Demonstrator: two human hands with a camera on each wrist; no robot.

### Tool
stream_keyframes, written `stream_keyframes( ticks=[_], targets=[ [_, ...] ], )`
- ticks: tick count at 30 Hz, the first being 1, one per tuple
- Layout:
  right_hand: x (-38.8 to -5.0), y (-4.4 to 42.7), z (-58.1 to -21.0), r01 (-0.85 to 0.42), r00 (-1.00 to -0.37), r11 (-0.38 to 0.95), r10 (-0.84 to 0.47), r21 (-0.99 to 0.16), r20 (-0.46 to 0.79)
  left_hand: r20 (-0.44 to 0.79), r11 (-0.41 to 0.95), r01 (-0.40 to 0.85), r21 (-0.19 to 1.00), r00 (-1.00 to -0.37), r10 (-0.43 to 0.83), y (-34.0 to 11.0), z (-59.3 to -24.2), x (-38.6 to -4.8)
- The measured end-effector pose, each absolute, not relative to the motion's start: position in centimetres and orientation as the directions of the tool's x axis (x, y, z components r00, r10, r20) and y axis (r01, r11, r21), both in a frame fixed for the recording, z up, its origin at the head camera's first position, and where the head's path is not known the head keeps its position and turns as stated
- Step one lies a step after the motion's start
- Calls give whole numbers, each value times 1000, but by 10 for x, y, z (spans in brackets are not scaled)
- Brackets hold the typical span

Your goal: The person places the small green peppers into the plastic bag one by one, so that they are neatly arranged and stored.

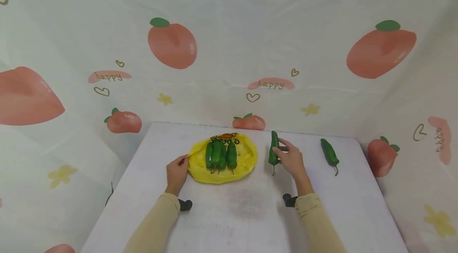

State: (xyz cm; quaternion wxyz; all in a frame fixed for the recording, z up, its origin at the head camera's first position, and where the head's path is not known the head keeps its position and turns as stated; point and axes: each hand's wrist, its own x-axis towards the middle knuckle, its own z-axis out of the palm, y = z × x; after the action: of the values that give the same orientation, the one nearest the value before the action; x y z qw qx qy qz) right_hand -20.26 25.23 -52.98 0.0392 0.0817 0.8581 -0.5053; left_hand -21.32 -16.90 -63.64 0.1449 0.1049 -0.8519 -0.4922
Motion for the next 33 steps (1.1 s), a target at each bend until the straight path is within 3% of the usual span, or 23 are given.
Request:
stream_keyframes(
  ticks=[20, 33],
  targets=[
    [-205, 203, -535, 170, -985, 351, 49, -921, -163, 162, 497, -25, 867, -931, -328, -166, -633, -213],
    [-209, 173, -534, 123, -990, 385, -13, -915, -139, 182, 506, -7, 863, -928, -324, -167, -633, -213]
  ],
)
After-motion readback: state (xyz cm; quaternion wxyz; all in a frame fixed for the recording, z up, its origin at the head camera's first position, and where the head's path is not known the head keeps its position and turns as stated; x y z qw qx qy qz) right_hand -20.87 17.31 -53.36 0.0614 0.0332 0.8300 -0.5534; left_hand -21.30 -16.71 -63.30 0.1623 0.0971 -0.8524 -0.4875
